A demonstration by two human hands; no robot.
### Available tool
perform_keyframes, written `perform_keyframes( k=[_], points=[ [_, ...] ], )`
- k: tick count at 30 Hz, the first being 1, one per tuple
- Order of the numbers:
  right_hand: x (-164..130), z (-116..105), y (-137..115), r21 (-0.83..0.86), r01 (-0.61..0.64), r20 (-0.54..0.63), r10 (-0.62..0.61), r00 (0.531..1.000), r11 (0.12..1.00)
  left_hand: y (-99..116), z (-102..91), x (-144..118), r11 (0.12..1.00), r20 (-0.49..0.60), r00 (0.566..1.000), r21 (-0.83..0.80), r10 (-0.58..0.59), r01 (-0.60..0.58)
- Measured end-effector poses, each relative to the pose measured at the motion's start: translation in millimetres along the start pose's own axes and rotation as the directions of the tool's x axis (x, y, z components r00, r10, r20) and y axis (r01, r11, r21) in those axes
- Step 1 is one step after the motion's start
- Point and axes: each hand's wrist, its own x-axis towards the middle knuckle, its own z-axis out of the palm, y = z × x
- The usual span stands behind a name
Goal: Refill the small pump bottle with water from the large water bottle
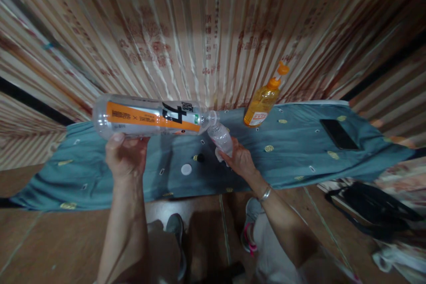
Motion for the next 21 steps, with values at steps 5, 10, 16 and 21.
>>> perform_keyframes(
  k=[5, 10, 16, 21],
  points=[
    [0.2, -0.8, -1.2, -0.018, 0.016, -0.005, -0.016, 1.0, 1.0, 0.3, -2.3, 0.0, 1.0, -0.019, 1.0, -0.002, 0.001, -0.001],
    [-0.2, -0.3, -0.1, -0.018, 0.034, -0.018, -0.034, 0.999, 0.999, -1.5, -6.2, 0.2, 1.0, -0.01, 1.0, 0.021, 0.013, -0.012],
    [-1.1, 2.9, 1.4, -0.018, 0.033, -0.043, -0.034, 0.998, 0.999, -2.4, -8.8, 0.1, 0.999, 0.009, 0.999, 0.023, 0.038, -0.038],
    [-1.3, 3.1, 1.1, -0.033, 0.027, -0.038, -0.028, 0.999, 0.999, 0.7, -4.5, -2.1, 1.0, 0.015, 1.0, 0.018, 0.026, -0.026]
  ],
)
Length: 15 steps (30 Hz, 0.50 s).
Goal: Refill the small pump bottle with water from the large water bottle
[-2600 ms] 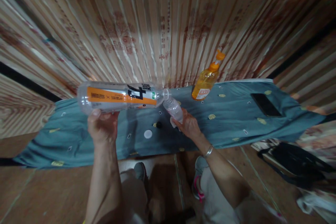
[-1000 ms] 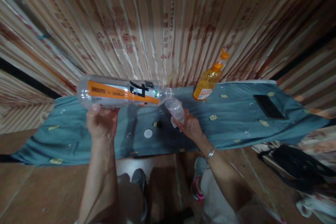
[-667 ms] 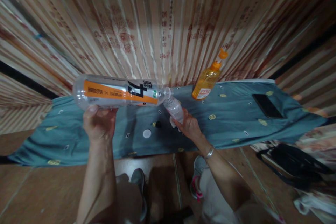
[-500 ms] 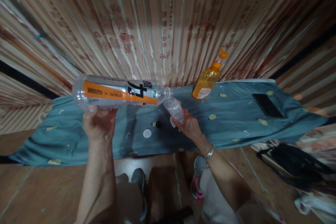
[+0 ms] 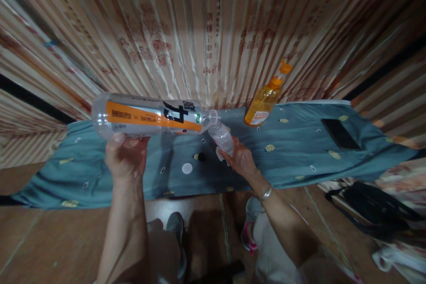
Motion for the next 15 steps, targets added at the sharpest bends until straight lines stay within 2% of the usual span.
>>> perform_keyframes(
  k=[6, 15],
  points=[
    [0.7, -2.6, 0.0, -0.011, 0.017, 0.009, -0.017, 1.0, 1.0, 2.0, 2.8, -1.8, 0.999, 0.001, 1.0, 0.023, 0.024, -0.024],
    [1.3, -2.1, 0.8, 0.002, 0.009, 0.021, -0.009, 1.0, 1.0, 1.7, 0.4, -1.0, 1.0, -0.019, 1.0, 0.015, -0.007, 0.008]
  ],
)
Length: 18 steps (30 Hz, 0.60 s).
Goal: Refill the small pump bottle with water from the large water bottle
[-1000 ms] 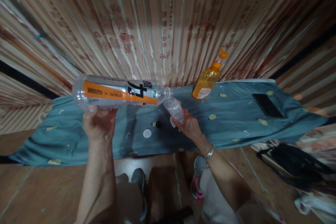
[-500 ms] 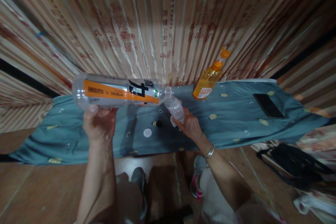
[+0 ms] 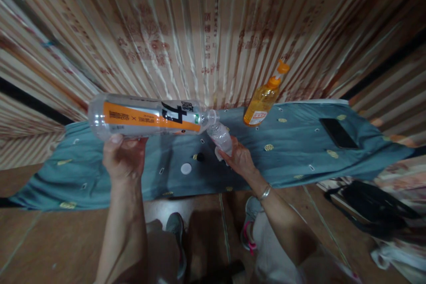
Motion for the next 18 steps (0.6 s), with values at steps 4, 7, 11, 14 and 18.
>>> perform_keyframes(
  k=[4, 7, 11, 14, 18],
  points=[
    [0.1, 2.4, -0.1, -0.012, -0.014, -0.009, 0.014, 1.0, 1.0, -1.1, -1.6, 0.9, 1.0, 0.023, 1.0, -0.017, 0.005, -0.005],
    [0.0, 3.1, -0.4, -0.02, -0.021, -0.013, 0.021, 1.0, 1.0, 0.1, 0.6, 0.7, 1.0, 0.047, 0.999, -0.027, 0.013, -0.012],
    [-0.3, 2.6, -0.5, 0.002, -0.01, -0.018, 0.01, 1.0, 1.0, 2.5, 5.1, -0.7, 1.0, 0.054, 0.998, -0.02, 0.013, -0.012],
    [-0.2, 1.8, -1.1, 0.006, -0.021, -0.015, 0.021, 1.0, 1.0, 2.4, 5.0, -0.9, 1.0, 0.026, 1.0, -0.02, 0.011, -0.01],
    [0.1, 0.2, -2.3, 0.002, -0.022, -0.007, 0.022, 1.0, 1.0, -0.3, 0.9, 0.7, 0.999, 0.034, 0.999, -0.028, 0.019, -0.018]
  ],
)
